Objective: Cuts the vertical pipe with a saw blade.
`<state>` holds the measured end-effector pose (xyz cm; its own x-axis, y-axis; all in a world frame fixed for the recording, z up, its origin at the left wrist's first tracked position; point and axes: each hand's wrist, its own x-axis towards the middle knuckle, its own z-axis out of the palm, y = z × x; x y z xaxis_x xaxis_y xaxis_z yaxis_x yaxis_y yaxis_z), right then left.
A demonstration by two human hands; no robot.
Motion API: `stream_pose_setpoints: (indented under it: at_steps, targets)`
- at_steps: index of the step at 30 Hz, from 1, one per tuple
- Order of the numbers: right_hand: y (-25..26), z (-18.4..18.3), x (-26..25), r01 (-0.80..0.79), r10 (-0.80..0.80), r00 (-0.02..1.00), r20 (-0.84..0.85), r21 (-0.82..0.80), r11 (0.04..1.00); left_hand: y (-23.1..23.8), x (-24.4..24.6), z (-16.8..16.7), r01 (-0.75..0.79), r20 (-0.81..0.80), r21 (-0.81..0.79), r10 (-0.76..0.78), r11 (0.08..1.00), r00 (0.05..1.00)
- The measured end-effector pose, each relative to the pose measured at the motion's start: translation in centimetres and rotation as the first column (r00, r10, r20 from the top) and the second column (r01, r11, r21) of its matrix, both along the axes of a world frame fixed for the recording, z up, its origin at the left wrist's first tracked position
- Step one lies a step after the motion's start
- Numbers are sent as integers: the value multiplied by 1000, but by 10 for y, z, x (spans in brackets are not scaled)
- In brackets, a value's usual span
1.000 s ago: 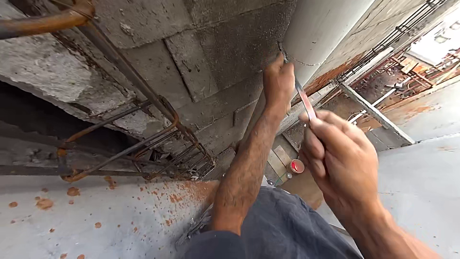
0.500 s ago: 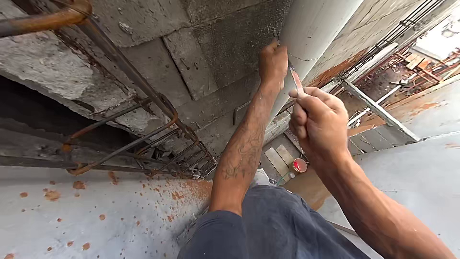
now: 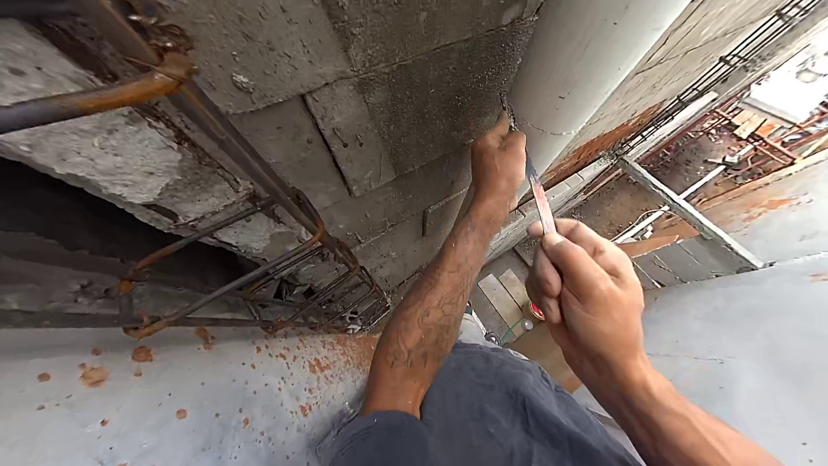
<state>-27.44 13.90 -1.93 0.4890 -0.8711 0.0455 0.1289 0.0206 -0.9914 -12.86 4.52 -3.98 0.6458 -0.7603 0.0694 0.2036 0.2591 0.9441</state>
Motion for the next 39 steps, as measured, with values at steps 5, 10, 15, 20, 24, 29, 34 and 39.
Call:
stream_pose_setpoints:
  at_steps: [5, 10, 15, 20, 24, 29, 34, 39]
  targets:
    - [-14, 16, 28, 7, -7, 1000, 2, 13, 1000, -24, 24, 13, 3, 17, 63, -4, 998, 1000]
    - [4, 2, 0, 28, -28, 999, 25, 14, 1000, 2, -2, 6, -11, 22, 39, 10, 999, 1000]
    - [-10, 8, 35, -6, 6, 1000, 2, -48, 999, -22, 28, 14, 43, -30, 93, -41, 995, 999]
    - [15, -7, 2, 3, -3, 1000, 20, -13, 1000, 14, -1, 1, 2, -19, 17, -1, 1000, 1000]
    - [-11, -1, 34, 2, -5, 999, -36, -84, 996, -18, 28, 10, 16, 18, 99, -17, 995, 1000]
    - [13, -4, 10, -5, 5, 1000, 6, -16, 1000, 7, 8, 8, 11, -17, 76, -9, 997, 1000]
    - [-8, -1, 25, 17, -19, 999, -31, -55, 998, -15, 21, 9, 30, 29, 118, -34, 993, 999]
    - [16, -1, 5, 0, 0, 1000, -1, -25, 1000, 9, 4, 6, 4, 19, 79, -5, 997, 1000]
